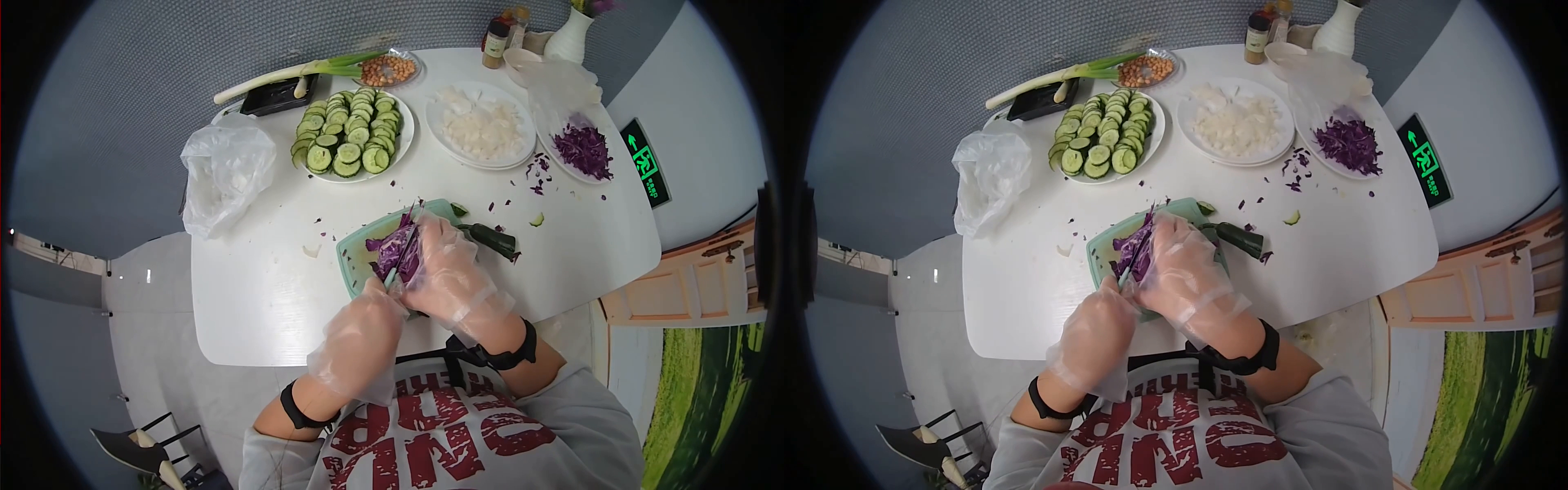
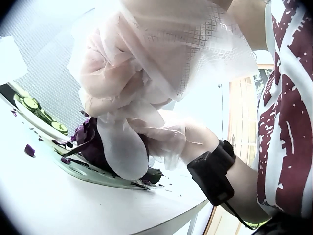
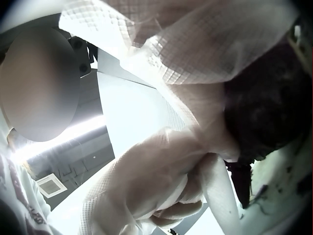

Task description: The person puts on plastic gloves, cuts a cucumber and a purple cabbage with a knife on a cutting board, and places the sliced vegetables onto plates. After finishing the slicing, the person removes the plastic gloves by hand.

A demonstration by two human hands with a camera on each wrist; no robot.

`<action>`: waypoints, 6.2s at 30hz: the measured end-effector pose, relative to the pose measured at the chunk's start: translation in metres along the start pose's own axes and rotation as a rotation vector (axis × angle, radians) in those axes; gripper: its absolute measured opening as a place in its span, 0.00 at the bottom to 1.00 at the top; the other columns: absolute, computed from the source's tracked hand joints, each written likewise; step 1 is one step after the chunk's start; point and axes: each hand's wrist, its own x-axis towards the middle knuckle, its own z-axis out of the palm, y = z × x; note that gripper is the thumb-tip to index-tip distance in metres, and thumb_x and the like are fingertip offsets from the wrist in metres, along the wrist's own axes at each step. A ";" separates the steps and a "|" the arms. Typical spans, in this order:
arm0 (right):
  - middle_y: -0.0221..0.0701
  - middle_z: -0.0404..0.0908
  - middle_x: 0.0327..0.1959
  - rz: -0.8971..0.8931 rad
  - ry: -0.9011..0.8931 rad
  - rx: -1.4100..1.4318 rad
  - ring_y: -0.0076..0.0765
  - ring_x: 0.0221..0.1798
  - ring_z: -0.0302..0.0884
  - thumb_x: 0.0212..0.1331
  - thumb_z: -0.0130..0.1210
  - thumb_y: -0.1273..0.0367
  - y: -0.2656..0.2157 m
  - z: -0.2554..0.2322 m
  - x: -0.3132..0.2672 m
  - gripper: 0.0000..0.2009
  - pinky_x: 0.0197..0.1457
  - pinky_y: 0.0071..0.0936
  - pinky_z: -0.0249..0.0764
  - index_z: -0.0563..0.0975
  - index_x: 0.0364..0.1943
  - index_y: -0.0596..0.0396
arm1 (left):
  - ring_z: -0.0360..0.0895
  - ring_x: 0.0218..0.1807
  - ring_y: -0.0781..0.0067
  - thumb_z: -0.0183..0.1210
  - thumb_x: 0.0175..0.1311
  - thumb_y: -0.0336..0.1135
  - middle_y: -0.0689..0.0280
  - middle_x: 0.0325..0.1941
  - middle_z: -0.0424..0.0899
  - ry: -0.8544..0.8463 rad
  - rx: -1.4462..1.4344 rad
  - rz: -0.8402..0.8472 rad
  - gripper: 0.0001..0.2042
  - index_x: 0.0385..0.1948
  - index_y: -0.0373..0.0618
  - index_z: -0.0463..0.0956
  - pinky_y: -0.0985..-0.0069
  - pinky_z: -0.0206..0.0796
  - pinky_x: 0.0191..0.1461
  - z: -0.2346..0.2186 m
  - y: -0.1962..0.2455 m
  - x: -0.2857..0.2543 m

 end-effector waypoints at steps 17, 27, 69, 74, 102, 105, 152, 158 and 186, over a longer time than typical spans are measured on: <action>0.51 0.74 0.47 0.049 -0.099 -0.031 0.59 0.51 0.75 0.39 0.70 0.62 -0.002 -0.008 0.000 0.36 0.55 0.45 0.73 0.64 0.53 0.62 | 0.80 0.29 0.44 0.51 0.66 0.32 0.49 0.22 0.79 -0.109 -0.199 -0.298 0.08 0.30 0.36 0.71 0.56 0.73 0.32 -0.004 0.007 -0.009; 0.51 0.74 0.47 -0.021 -0.065 -0.046 0.59 0.51 0.75 0.38 0.70 0.63 0.000 -0.007 0.000 0.39 0.55 0.45 0.73 0.63 0.56 0.64 | 0.80 0.31 0.43 0.51 0.66 0.33 0.46 0.23 0.79 -0.116 -0.253 -0.348 0.08 0.34 0.35 0.71 0.55 0.73 0.34 -0.007 0.005 -0.016; 0.47 0.77 0.41 -0.082 -0.042 -0.140 0.53 0.46 0.78 0.37 0.70 0.60 0.000 -0.010 0.004 0.33 0.53 0.40 0.74 0.68 0.46 0.65 | 0.80 0.29 0.46 0.51 0.64 0.30 0.41 0.31 0.79 -0.175 0.024 0.133 0.10 0.29 0.29 0.75 0.61 0.74 0.32 -0.001 -0.017 0.000; 0.48 0.77 0.41 -0.094 -0.024 -0.155 0.53 0.46 0.78 0.37 0.71 0.59 -0.003 -0.011 0.005 0.33 0.52 0.40 0.74 0.68 0.46 0.65 | 0.81 0.29 0.52 0.50 0.65 0.29 0.49 0.29 0.76 -0.061 -0.091 0.083 0.11 0.23 0.34 0.75 0.64 0.75 0.31 -0.002 -0.014 0.002; 0.46 0.78 0.40 -0.114 -0.101 -0.199 0.50 0.44 0.79 0.37 0.71 0.57 0.000 -0.017 0.005 0.35 0.50 0.38 0.75 0.67 0.47 0.64 | 0.77 0.31 0.36 0.47 0.73 0.40 0.40 0.22 0.77 -0.211 -0.399 -0.383 0.18 0.36 0.28 0.72 0.51 0.69 0.34 -0.009 -0.010 -0.020; 0.45 0.78 0.40 -0.142 -0.081 -0.208 0.49 0.44 0.79 0.37 0.71 0.57 0.001 -0.018 0.005 0.34 0.50 0.38 0.75 0.67 0.46 0.64 | 0.78 0.31 0.36 0.47 0.73 0.40 0.40 0.22 0.77 -0.210 -0.402 -0.382 0.18 0.35 0.28 0.72 0.51 0.69 0.34 -0.015 -0.007 -0.015; 0.46 0.77 0.40 -0.101 -0.081 -0.231 0.49 0.42 0.80 0.38 0.71 0.56 -0.004 -0.018 0.007 0.34 0.48 0.37 0.76 0.68 0.45 0.65 | 0.73 0.20 0.49 0.56 0.66 0.30 0.54 0.15 0.72 0.174 -0.191 -0.146 0.09 0.26 0.42 0.67 0.58 0.64 0.24 0.012 -0.016 -0.015; 0.46 0.77 0.40 -0.088 -0.097 -0.271 0.49 0.43 0.79 0.38 0.71 0.56 -0.002 -0.016 0.007 0.34 0.49 0.37 0.76 0.68 0.45 0.66 | 0.74 0.21 0.48 0.55 0.67 0.31 0.52 0.16 0.73 0.169 -0.222 -0.098 0.09 0.27 0.41 0.68 0.57 0.63 0.24 0.011 -0.020 -0.008; 0.47 0.78 0.40 -0.117 -0.066 -0.238 0.52 0.44 0.79 0.38 0.71 0.56 0.004 -0.015 0.005 0.34 0.49 0.40 0.76 0.68 0.45 0.66 | 0.76 0.20 0.48 0.51 0.70 0.37 0.52 0.15 0.75 0.073 -0.198 -0.082 0.12 0.30 0.37 0.73 0.57 0.68 0.26 0.002 -0.025 0.004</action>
